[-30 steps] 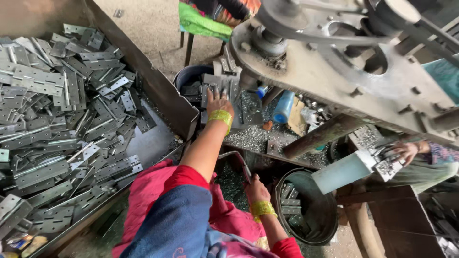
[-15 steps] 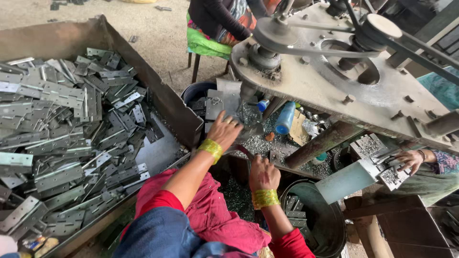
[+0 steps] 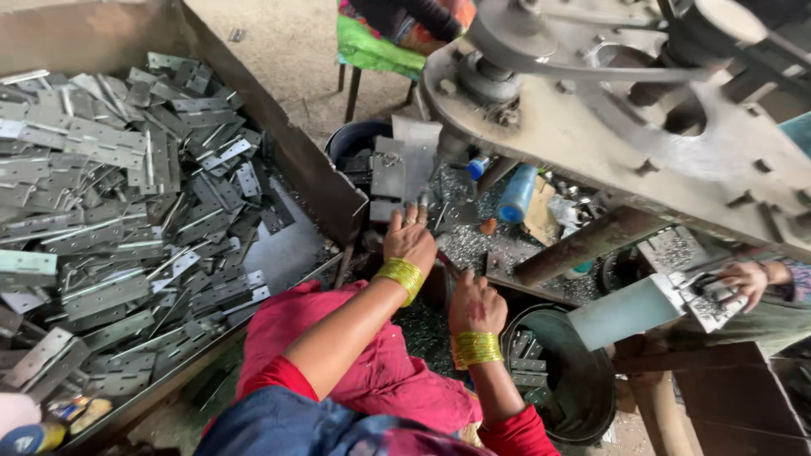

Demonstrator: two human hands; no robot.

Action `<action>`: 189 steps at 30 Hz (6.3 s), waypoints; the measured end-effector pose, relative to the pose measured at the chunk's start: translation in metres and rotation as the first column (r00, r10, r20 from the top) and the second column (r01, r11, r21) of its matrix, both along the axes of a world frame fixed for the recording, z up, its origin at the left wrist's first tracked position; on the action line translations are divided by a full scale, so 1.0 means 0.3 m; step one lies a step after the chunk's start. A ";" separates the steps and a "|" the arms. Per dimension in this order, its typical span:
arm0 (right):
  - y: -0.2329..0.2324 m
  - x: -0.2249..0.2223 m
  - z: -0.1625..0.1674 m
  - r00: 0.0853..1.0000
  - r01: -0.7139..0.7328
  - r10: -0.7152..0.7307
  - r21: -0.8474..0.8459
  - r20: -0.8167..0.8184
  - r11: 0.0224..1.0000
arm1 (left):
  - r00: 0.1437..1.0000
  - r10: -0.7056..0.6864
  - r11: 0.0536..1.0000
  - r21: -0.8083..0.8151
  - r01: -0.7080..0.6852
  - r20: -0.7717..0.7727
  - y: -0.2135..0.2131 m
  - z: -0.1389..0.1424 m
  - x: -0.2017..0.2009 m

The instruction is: The person operates a manual press machine to process metal hinge components. They pick up a hinge from a bin, place it into the machine's die, and pull a lever to activate the press. The processed hinge is then removed and placed into a bucket. This cycle is repeated continuously.

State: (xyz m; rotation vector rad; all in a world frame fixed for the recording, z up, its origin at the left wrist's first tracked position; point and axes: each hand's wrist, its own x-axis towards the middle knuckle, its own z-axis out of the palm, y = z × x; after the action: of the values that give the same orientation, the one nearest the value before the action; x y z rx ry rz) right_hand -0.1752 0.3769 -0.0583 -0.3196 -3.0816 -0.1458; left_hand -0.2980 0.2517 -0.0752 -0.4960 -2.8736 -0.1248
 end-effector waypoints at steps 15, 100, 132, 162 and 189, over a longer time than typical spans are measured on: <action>0.054 -0.082 -0.130 0.988 -0.083 0.096 0.113 -0.117 0.990 | 0.970 0.070 0.968 -0.250 -0.010 0.234 0.012 0.160 -0.087; -0.426 0.768 0.618 0.452 -0.765 0.536 -0.001 -0.713 0.644 | 0.839 0.539 0.723 0.469 -0.508 0.078 -0.919 -0.275 0.819; -0.358 -0.050 0.654 0.384 -0.736 0.581 0.142 -0.717 0.662 | 0.746 0.579 0.807 -0.099 -0.583 0.327 -1.341 -0.540 -0.091; 0.000 0.052 0.040 0.750 -0.388 0.111 -0.299 -0.652 0.872 | 0.757 0.623 0.571 0.546 -0.613 0.198 -1.107 -0.405 0.173; 0.125 -0.104 0.166 0.977 -0.071 0.035 -0.164 -0.212 0.984 | 0.977 0.005 0.984 -0.172 0.033 0.213 0.170 0.116 -0.266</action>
State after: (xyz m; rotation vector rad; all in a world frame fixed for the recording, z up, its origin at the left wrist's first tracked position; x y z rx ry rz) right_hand -0.2063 0.4144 -0.0084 -0.2406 -2.8944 0.1463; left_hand -0.3779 0.3027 -0.0405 -0.5669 -3.1085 0.0791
